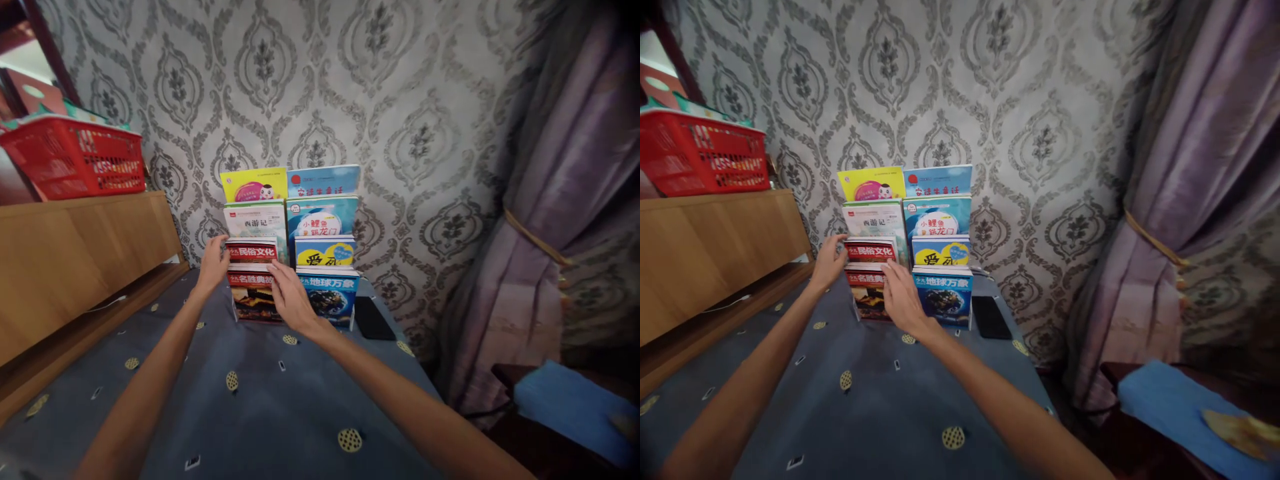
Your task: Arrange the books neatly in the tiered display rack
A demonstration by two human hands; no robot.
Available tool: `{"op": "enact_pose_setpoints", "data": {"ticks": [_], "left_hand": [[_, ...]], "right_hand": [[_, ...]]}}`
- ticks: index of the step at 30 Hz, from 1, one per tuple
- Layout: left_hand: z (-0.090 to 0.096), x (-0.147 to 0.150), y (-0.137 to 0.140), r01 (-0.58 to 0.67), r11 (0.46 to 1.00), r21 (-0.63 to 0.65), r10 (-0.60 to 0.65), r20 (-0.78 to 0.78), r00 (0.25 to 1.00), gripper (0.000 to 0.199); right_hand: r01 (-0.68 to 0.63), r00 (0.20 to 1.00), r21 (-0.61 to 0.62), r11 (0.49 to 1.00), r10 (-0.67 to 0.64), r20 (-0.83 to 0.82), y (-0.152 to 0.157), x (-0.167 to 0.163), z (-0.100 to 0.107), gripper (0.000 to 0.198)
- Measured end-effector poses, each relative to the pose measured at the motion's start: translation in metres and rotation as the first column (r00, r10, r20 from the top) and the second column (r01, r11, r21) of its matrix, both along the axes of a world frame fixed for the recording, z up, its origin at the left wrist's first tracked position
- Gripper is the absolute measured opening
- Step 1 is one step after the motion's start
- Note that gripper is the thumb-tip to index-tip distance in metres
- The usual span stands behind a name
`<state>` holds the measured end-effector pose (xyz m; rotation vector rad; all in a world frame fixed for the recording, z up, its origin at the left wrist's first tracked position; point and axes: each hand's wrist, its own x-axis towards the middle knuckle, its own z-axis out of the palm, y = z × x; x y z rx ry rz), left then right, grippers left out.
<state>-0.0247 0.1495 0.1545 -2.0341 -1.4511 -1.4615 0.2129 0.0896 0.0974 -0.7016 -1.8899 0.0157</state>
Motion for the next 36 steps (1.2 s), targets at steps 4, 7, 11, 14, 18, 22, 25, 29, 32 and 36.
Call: {"op": "enact_pose_setpoints", "data": {"ticks": [4, 7, 11, 14, 18, 22, 25, 29, 32, 36], "left_hand": [[0.006, 0.016, -0.014, -0.020, 0.998, 0.068, 0.031, -0.162, 0.986, 0.042], [0.013, 0.032, -0.017, -0.010, 0.998, 0.061, 0.028, -0.300, 0.953, 0.044], [0.019, 0.050, -0.014, 0.012, 0.999, 0.029, 0.002, -0.422, 0.906, 0.046], [0.019, 0.057, -0.011, 0.008, 1.000, 0.007, -0.004, -0.445, 0.895, 0.044], [0.018, 0.059, -0.014, -0.001, 1.000, 0.002, 0.002, -0.456, 0.890, 0.042], [0.018, 0.060, -0.022, -0.001, 1.000, -0.019, -0.008, -0.465, 0.885, 0.042], [0.021, 0.061, -0.026, -0.010, 1.000, -0.022, -0.002, -0.479, 0.878, 0.040], [0.024, 0.060, -0.025, -0.048, 0.999, -0.005, 0.039, -0.497, 0.867, 0.040], [0.025, 0.058, -0.022, -0.051, 0.999, 0.014, 0.051, -0.525, 0.850, 0.041], [0.024, 0.055, -0.020, -0.017, 0.999, 0.030, 0.031, -0.545, 0.838, 0.042]], "right_hand": [[-0.014, 1.000, -0.009, 1.000, 0.014, 0.011, -0.017, 0.007, -0.008, 0.046], [-0.028, 0.999, -0.026, 0.999, 0.028, 0.020, -0.025, 0.012, -0.013, 0.046], [-0.053, 0.998, -0.027, 0.998, 0.053, 0.022, -0.035, 0.020, -0.015, 0.043], [-0.070, 0.997, -0.015, 0.997, 0.071, 0.021, -0.041, 0.028, -0.017, 0.042], [-0.066, 0.998, -0.017, 0.998, 0.066, 0.025, -0.043, 0.035, -0.026, 0.039], [-0.067, 0.997, -0.028, 0.997, 0.067, 0.032, -0.041, 0.036, -0.036, 0.038], [-0.073, 0.996, -0.028, 0.997, 0.074, 0.040, -0.039, 0.037, -0.041, 0.038], [-0.076, 0.995, -0.045, 0.996, 0.079, 0.057, -0.039, 0.037, -0.045, 0.037], [-0.080, 0.993, -0.086, 0.993, 0.086, 0.077, -0.043, 0.037, -0.050, 0.039], [-0.072, 0.980, -0.166, 0.984, 0.101, 0.173, -0.051, 0.038, -0.062, 0.041]]}}
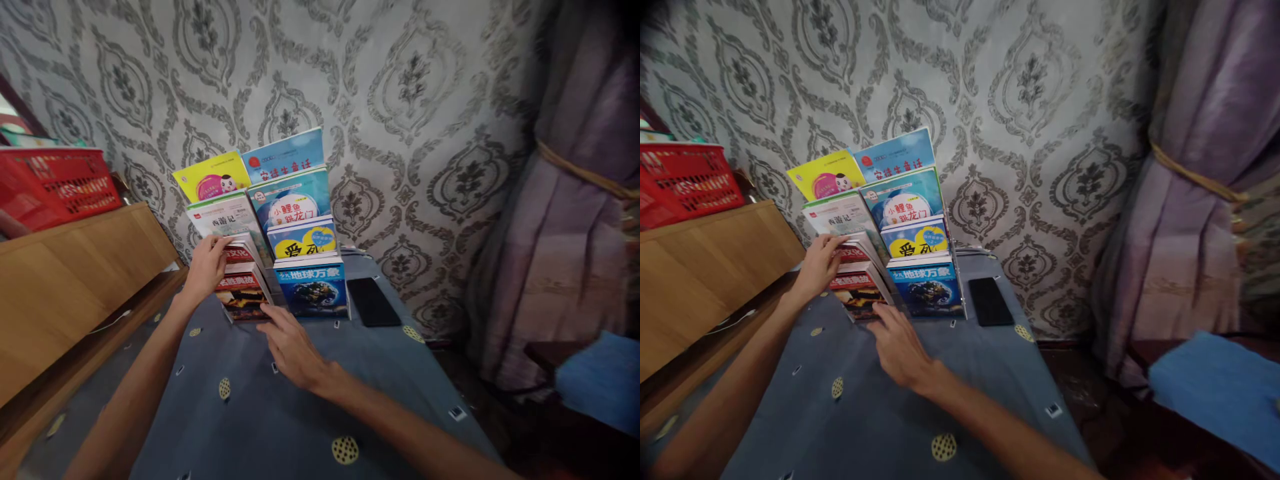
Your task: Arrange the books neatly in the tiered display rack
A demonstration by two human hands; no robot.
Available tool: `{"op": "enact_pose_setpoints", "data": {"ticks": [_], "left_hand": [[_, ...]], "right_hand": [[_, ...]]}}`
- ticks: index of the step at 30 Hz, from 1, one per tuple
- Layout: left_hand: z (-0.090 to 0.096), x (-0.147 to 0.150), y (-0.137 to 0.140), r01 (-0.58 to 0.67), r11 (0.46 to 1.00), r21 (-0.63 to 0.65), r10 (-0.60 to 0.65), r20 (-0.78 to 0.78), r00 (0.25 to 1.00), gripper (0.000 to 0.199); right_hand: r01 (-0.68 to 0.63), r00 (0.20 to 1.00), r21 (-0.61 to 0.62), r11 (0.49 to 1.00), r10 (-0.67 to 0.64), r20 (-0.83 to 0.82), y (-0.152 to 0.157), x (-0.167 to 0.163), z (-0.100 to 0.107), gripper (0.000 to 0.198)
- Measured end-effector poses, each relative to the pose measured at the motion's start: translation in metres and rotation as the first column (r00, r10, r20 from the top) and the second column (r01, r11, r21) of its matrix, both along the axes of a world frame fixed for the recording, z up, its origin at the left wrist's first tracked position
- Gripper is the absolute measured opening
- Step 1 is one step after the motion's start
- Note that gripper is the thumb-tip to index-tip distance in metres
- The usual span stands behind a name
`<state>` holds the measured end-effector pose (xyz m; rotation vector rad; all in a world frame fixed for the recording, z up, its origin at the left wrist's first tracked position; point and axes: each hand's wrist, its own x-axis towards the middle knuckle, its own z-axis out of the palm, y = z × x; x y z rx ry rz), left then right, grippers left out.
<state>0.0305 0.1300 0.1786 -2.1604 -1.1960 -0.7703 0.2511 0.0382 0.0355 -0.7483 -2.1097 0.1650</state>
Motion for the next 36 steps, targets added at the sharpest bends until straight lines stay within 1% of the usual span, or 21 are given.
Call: {"op": "enact_pose_setpoints", "data": {"ticks": [4, 9, 13, 16, 19, 22, 27, 33, 36], "left_hand": [[-0.002, -0.004, 0.000, 0.056, 0.998, 0.021, -0.056, 0.012, 0.998, 0.041], [-0.006, -0.007, -0.003, 0.107, 0.994, 0.029, -0.108, 0.044, 0.993, 0.040], [-0.013, -0.006, -0.004, 0.121, 0.990, 0.069, -0.125, 0.060, 0.990, 0.040], [-0.020, -0.007, -0.004, 0.117, 0.986, 0.120, -0.126, 0.068, 0.990, 0.040], [-0.025, -0.007, -0.004, 0.115, 0.983, 0.145, -0.126, 0.069, 0.990, 0.043], [-0.026, -0.007, -0.004, 0.109, 0.984, 0.140, -0.120, 0.069, 0.990, 0.046], [-0.022, -0.004, -0.005, 0.088, 0.989, 0.121, -0.094, 0.038, 0.995, 0.043], [-0.015, -0.001, -0.004, 0.005, 0.998, 0.063, -0.007, 0.020, 1.000, 0.045], [-0.012, -0.001, -0.003, -0.010, 0.999, 0.048, 0.010, 0.017, 1.000, 0.045]], "right_hand": [[-0.013, 0.996, -0.006, 1.000, 0.013, 0.089, -0.006, 0.002, -0.014, 0.039], [-0.024, 0.993, -0.011, 1.000, 0.025, 0.113, -0.006, 0.005, -0.026, 0.035], [-0.027, 0.993, -0.038, 0.999, 0.031, 0.118, -0.004, 0.007, -0.033, 0.038], [-0.027, 0.991, -0.041, 0.999, 0.032, 0.127, -0.003, 0.009, -0.038, 0.039], [-0.029, 0.992, -0.039, 0.999, 0.034, 0.123, -0.002, 0.010, -0.042, 0.039], [-0.021, 0.993, -0.047, 0.999, 0.027, 0.115, -0.001, 0.010, -0.045, 0.040], [-0.022, 0.992, -0.060, 0.998, 0.029, 0.121, -0.001, 0.010, -0.046, 0.043], [-0.015, 0.990, -0.075, 0.997, 0.025, 0.137, -0.001, 0.010, -0.045, 0.043], [-0.008, 0.990, -0.081, 0.997, 0.019, 0.138, -0.002, 0.010, -0.045, 0.044]]}}
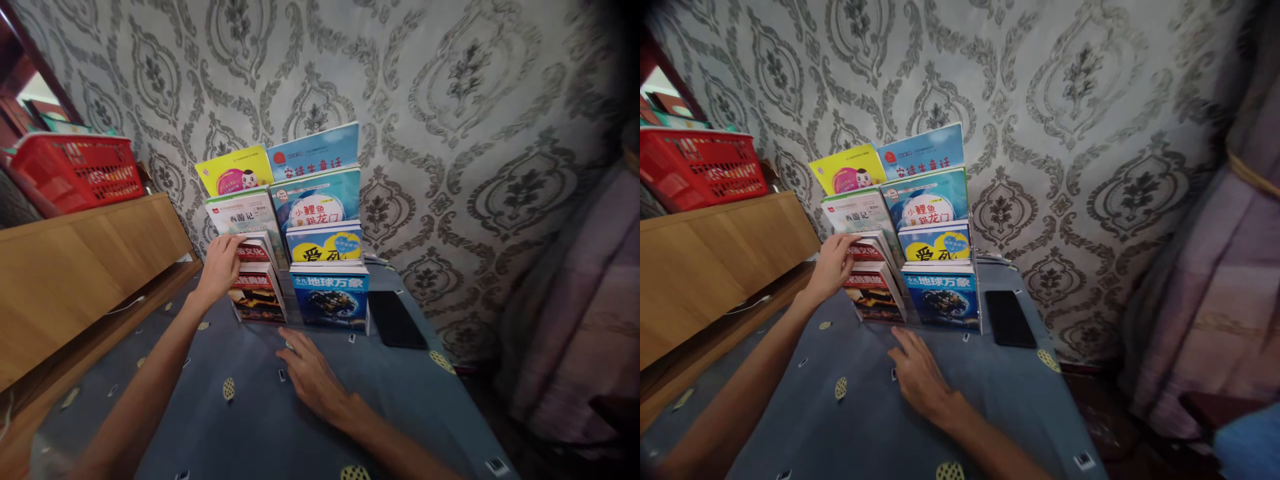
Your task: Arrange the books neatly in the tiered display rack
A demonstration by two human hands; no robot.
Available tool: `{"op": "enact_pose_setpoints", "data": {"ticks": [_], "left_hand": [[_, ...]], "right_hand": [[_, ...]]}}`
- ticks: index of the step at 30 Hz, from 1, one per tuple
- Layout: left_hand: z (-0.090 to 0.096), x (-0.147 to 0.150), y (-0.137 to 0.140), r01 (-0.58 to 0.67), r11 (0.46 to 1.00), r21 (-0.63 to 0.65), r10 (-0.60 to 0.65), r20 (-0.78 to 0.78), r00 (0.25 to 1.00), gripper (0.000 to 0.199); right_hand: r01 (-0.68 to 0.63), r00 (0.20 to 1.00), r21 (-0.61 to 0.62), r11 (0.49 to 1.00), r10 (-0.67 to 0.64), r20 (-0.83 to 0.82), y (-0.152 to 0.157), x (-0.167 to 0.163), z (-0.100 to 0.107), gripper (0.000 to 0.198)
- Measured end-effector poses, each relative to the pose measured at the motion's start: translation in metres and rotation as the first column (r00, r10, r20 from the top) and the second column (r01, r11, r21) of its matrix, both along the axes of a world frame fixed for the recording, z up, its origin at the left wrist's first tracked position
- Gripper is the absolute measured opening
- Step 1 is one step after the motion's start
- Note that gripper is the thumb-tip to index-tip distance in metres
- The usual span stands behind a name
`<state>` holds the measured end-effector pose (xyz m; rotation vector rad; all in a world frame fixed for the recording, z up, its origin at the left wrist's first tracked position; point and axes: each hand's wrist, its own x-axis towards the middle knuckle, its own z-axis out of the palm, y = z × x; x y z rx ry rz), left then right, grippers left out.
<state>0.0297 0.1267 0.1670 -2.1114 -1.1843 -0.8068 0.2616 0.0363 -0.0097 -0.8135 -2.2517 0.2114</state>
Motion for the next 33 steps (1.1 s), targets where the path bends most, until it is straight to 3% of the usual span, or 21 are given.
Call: {"op": "enact_pose_setpoints", "data": {"ticks": [11, 29, 33], "left_hand": [[-0.002, -0.005, 0.000, 0.020, 0.999, -0.026, -0.020, 0.019, 1.000, 0.033], [0.003, -0.007, -0.001, 0.004, 0.998, -0.068, -0.007, -0.038, 0.999, 0.040], [0.004, -0.006, -0.001, -0.002, 0.997, -0.073, 0.000, -0.035, 0.999, 0.040]], "right_hand": [[-0.004, 1.000, 0.005, 1.000, 0.004, -0.001, 0.003, 0.000, -0.003, 0.041], [0.014, 1.000, 0.053, 0.999, -0.014, -0.010, 0.004, 0.000, -0.007, 0.039], [-0.005, 0.997, 0.088, 0.996, 0.012, -0.073, 0.003, -0.003, 0.005, 0.040]]}}
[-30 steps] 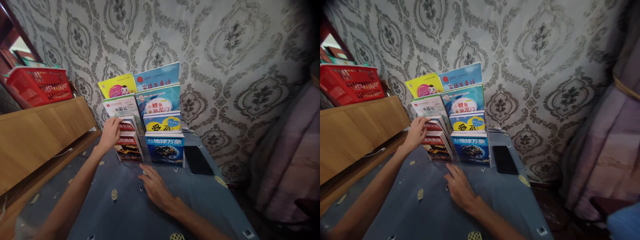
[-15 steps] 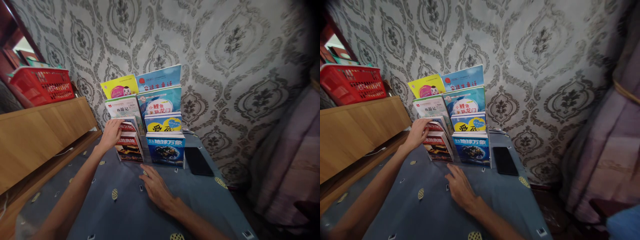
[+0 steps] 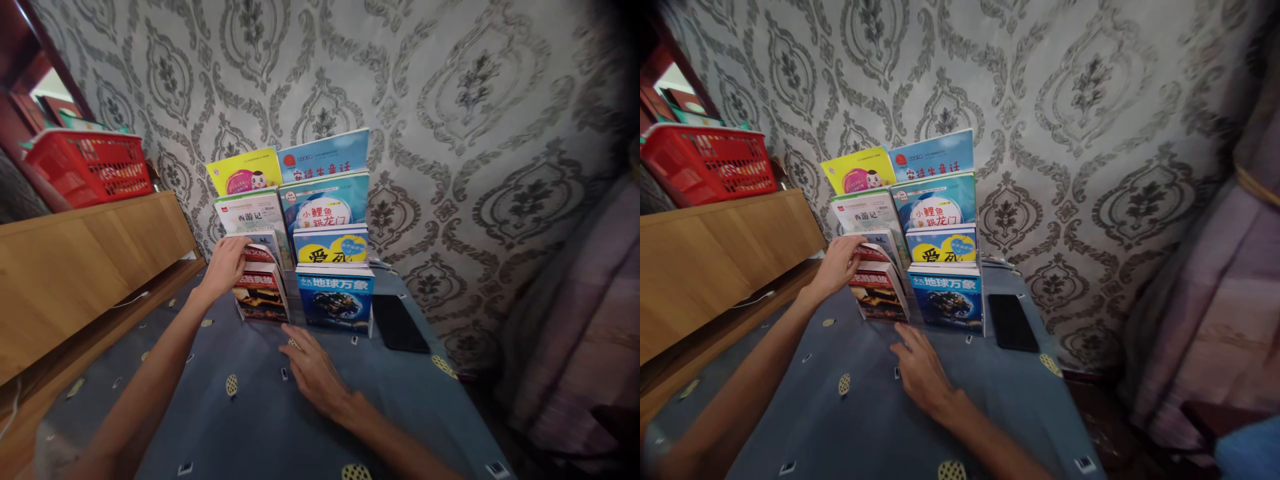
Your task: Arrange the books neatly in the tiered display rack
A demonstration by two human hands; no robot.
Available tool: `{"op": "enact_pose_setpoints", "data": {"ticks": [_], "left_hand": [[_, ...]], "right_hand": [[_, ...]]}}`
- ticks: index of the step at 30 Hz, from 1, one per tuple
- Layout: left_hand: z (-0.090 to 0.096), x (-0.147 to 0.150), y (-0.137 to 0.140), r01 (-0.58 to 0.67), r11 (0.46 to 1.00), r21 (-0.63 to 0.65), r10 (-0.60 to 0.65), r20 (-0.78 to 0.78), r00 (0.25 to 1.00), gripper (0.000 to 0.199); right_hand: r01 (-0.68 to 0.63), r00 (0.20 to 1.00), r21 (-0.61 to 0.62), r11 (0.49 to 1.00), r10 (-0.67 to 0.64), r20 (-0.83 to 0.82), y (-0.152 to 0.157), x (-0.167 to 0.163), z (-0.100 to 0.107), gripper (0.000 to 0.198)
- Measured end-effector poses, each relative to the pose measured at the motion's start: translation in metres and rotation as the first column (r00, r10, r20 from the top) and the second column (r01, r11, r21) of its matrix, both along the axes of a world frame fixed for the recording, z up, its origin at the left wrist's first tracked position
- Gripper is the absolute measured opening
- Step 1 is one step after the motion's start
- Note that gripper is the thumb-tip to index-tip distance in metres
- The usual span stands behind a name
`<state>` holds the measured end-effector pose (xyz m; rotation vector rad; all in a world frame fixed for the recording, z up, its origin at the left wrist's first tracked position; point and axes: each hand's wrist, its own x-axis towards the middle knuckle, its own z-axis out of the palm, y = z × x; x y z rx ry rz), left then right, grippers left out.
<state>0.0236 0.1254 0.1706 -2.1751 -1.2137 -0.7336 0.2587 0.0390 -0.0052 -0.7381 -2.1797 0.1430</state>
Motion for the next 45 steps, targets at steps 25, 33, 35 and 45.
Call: {"op": "enact_pose_setpoints", "data": {"ticks": [25, 33, 35, 45], "left_hand": [[-0.016, 0.005, 0.003, -0.010, 1.000, -0.002, 0.010, 0.098, 0.995, 0.048], [-0.039, 0.017, 0.008, -0.064, 0.992, 0.105, 0.041, 0.207, 0.977, 0.046], [-0.042, 0.018, 0.010, -0.064, 0.992, 0.112, 0.039, 0.215, 0.976, 0.045], [-0.046, 0.014, 0.013, -0.028, 0.988, 0.149, -0.002, 0.197, 0.980, 0.042]], "right_hand": [[0.409, 0.684, 0.214, 0.887, -0.453, 0.572, 0.104, -0.049, 0.245, 0.026], [0.434, 0.614, 0.266, 0.861, -0.499, 0.611, 0.104, -0.056, 0.244, 0.024], [0.438, 0.603, 0.282, 0.853, -0.512, 0.612, 0.103, -0.057, 0.243, 0.024], [0.427, 0.535, 0.383, 0.819, -0.570, 0.623, 0.096, -0.069, 0.241, 0.034]]}}
